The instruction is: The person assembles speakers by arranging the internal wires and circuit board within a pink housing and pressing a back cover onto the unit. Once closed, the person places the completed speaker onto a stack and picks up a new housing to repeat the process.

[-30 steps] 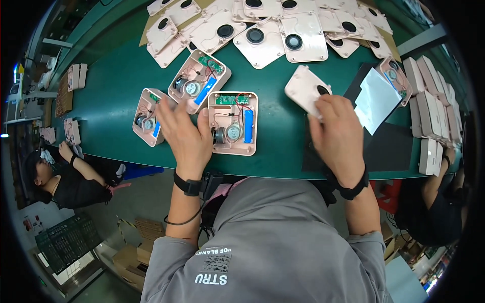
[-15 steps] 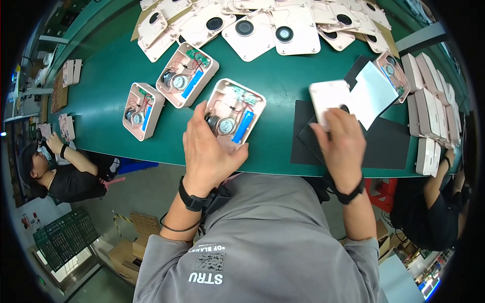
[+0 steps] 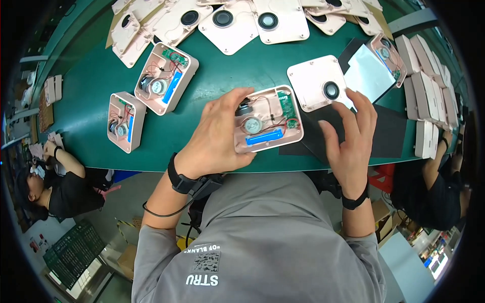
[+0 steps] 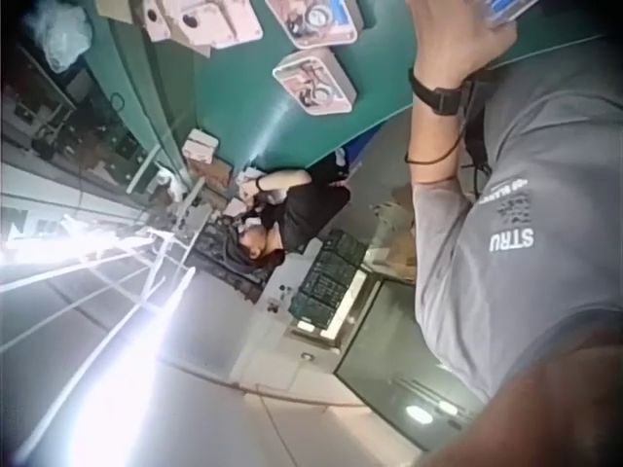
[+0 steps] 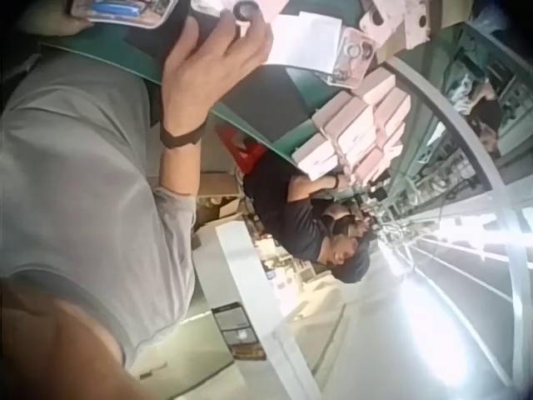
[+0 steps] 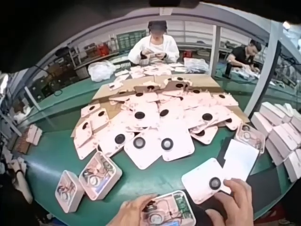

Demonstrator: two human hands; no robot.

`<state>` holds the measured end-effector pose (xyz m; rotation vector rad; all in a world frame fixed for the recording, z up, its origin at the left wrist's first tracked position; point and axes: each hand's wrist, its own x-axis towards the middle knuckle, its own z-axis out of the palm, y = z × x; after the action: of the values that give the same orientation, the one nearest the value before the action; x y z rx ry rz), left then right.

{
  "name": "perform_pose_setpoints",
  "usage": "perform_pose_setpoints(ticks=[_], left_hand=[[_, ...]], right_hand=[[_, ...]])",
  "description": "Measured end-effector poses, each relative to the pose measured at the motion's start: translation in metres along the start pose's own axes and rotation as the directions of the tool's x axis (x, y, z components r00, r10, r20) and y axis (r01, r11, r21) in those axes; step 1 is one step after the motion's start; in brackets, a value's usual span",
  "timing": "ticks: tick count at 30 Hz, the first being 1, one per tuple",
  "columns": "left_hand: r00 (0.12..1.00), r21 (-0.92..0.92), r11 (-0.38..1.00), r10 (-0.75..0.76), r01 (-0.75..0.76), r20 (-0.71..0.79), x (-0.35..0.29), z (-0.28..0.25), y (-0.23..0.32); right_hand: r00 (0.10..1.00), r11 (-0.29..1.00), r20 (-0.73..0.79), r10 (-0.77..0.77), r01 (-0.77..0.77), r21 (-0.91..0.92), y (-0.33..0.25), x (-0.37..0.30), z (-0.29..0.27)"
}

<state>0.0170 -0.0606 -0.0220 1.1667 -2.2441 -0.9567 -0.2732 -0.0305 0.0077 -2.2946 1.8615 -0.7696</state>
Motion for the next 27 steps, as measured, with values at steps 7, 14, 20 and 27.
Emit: perform_pose_setpoints(ticks=[7, 14, 20, 27], left_hand=[[0.984, -0.064, 0.994, 0.078, -0.089, -0.162, 0.007, 0.024, 0.003], [0.975, -0.136, 0.987, 0.058, -0.089, -0.216, 0.002, 0.029, 0.0], [0.938, -0.057, 0.997, 0.037, -0.06, -0.344, 0.004, 0.055, -0.006], [0.93, -0.001, 0.997, 0.073, -0.079, -0.361, 0.008, 0.056, -0.004]], right_hand=[[0.948, 0.927, 0.117, -0.297, 0.256, 0.274, -0.058, 0.024, 0.034], [0.897, 0.89, 0.137, -0.42, 0.377, 0.258, -0.044, 0.013, 0.039], [0.87, 0.876, 0.169, -0.464, 0.422, 0.233, -0.036, 0.015, 0.032], [0.883, 0.918, 0.256, -0.393, 0.366, 0.151, -0.037, 0.027, 0.034]])
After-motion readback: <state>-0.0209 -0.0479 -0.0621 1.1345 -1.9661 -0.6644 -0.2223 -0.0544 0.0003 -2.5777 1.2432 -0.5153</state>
